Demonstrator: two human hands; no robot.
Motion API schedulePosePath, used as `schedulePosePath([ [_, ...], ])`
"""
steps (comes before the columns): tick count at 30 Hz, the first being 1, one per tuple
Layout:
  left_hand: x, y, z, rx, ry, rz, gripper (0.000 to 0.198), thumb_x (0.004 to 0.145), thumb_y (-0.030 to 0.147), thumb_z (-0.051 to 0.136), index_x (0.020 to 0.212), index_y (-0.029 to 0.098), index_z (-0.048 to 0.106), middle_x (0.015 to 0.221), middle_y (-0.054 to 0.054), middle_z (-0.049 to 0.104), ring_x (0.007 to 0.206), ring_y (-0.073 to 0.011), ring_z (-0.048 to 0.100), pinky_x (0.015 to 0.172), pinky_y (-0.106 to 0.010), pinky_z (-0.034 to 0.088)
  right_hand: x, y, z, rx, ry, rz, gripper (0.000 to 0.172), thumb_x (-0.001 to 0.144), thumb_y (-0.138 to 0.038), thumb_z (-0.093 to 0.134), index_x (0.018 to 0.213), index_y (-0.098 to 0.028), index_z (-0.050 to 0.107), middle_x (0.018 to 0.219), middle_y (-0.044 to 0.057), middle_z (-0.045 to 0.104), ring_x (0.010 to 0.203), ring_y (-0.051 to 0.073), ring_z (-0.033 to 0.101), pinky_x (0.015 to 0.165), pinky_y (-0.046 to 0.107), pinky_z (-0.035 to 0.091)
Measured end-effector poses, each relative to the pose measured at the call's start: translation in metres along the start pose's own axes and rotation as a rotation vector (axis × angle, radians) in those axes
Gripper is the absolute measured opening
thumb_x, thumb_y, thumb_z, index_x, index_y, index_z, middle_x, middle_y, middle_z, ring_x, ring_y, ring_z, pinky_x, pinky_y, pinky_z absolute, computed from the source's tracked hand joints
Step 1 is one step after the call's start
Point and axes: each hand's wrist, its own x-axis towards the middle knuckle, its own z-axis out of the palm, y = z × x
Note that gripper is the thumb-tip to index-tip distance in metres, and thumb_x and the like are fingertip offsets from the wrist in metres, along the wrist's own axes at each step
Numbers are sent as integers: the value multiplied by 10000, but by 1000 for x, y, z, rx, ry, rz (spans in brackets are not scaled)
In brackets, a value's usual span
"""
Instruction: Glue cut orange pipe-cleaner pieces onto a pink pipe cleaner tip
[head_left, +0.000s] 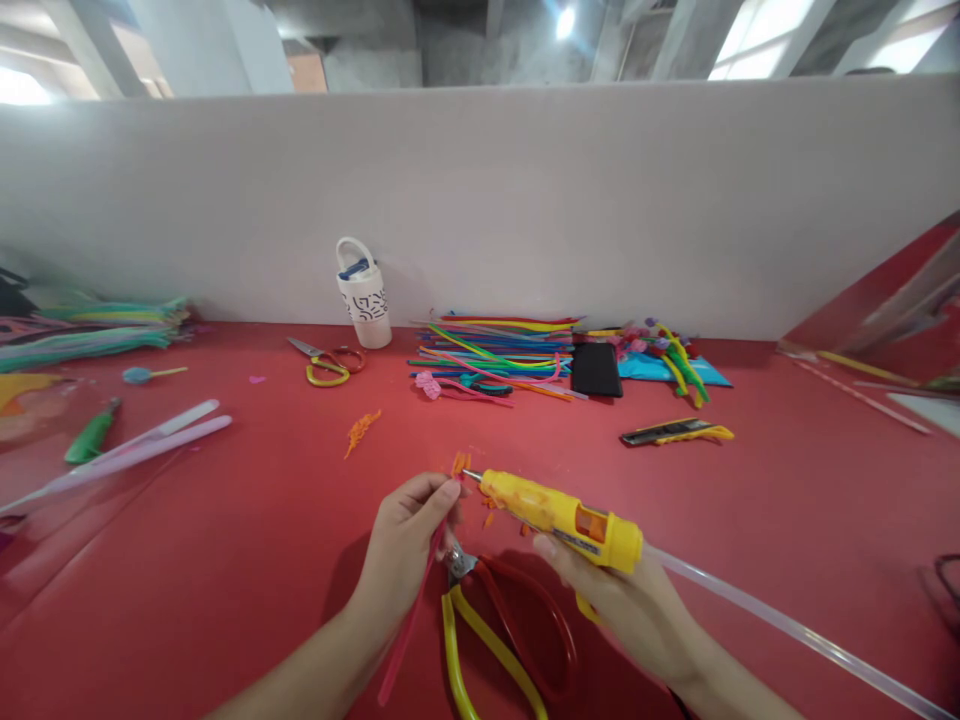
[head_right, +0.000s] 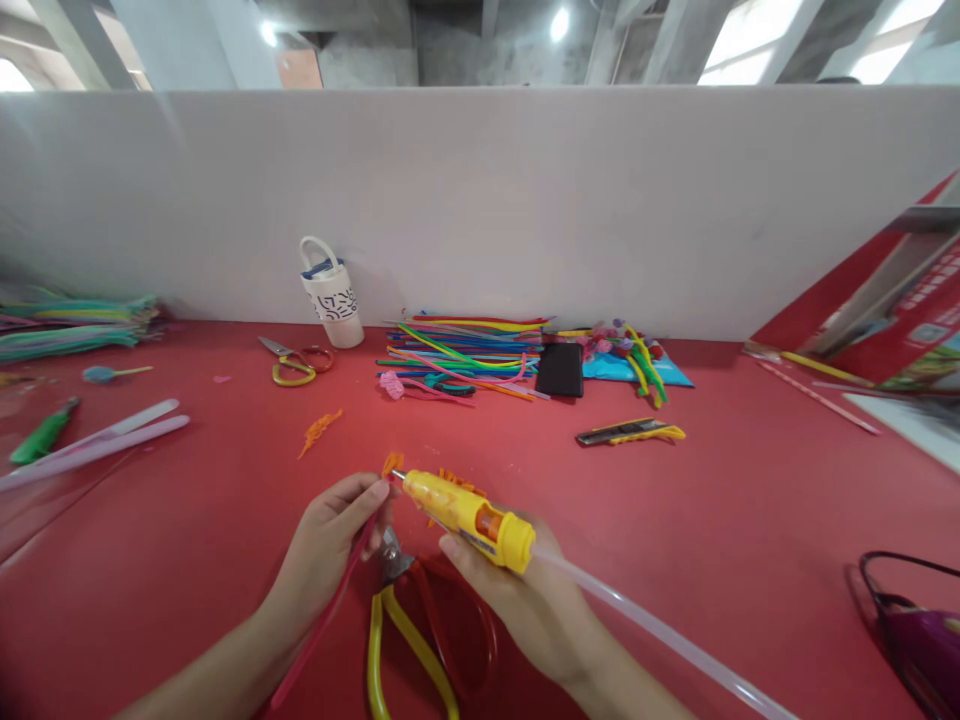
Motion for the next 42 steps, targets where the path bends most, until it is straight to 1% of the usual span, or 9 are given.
schedulePosePath([
  [10, 2, 2, -2, 37, 52, 39, 202, 720, 340, 603, 656, 148, 592, 515, 50, 517, 378, -46, 421, 363, -155, 319, 0, 1, 3, -53, 105, 61, 234, 709, -403, 600, 765, -177, 630, 727, 54, 655, 664, 210, 605, 587, 296, 508],
  [15, 4, 2, -5, 26, 57, 50, 203, 726, 329, 598, 641, 147, 577, 521, 43, 533, 385, -43, 424, 369, -151, 320, 12, 2, -9, 51, 197, 227, 198, 716, -349, 558, 783, -168, 607, 604, -6, 575, 497, 120, 488, 430, 215, 377],
  [17, 3, 2, -4, 25, 31, 34, 203, 722, 330, 600, 648, 142, 582, 524, 41, 531, 377, -42, 423, 363, -153, 318, 21, 9, -19, 46, 145, 256, 167, 669, -263, 548, 787, -157, 601, 598, -16, 558, 493, 106, 469, 438, 205, 355],
  [21, 0, 0, 0, 46, -11, 0, 199, 737, 331, 584, 684, 140, 596, 535, 41, 530, 369, -38, 423, 360, -154, 313, 38, 29, -39, -299, 138, 248, 277, 721, -329, 496, 865, -131, 627, 674, 16, 606, 554, 134, 531, 475, 220, 379],
  [24, 0, -2, 1, 48, -23, -6, 209, 749, 335, 569, 687, 138, 594, 544, 40, 528, 368, -35, 417, 360, -155, 305, 47, 40, -48, -609, 211, 277, 373, 770, -444, 458, 718, -116, 629, 539, 27, 570, 506, 163, 542, 457, 238, 360],
  [32, 1, -4, 1, 48, -32, -4, 217, 739, 345, 574, 690, 134, 597, 548, 38, 517, 372, -36, 415, 359, -156, 290, 50, 47, -54, -1009, 264, 221, 377, 797, -399, 478, 513, -171, 576, 472, 73, 553, 531, 203, 575, 502, 262, 321],
  [37, 2, -5, 1, 61, -32, 1, 221, 720, 358, 584, 675, 141, 593, 540, 39, 522, 371, -46, 423, 357, -161, 295, 44, 37, -53, -1153, 287, 83, 333, 823, -350, 461, 586, -152, 588, 617, 111, 608, 614, 212, 572, 570, 288, 341],
  [39, 2, -6, 1, 64, -32, 4, 221, 717, 358, 584, 674, 141, 593, 536, 39, 524, 369, -47, 423, 357, -162, 294, 39, 31, -44, -1107, 235, -79, 219, 837, -288, 460, 719, -162, 595, 754, 83, 618, 687, 185, 561, 623, 274, 363],
  [42, 2, -7, 2, 65, -28, 5, 220, 716, 357, 583, 672, 142, 595, 526, 42, 521, 365, -46, 416, 359, -162, 293, 33, 24, -20, -918, 20, -440, 133, 847, -160, 460, 801, -176, 584, 789, 48, 600, 742, 167, 533, 677, 266, 387],
])
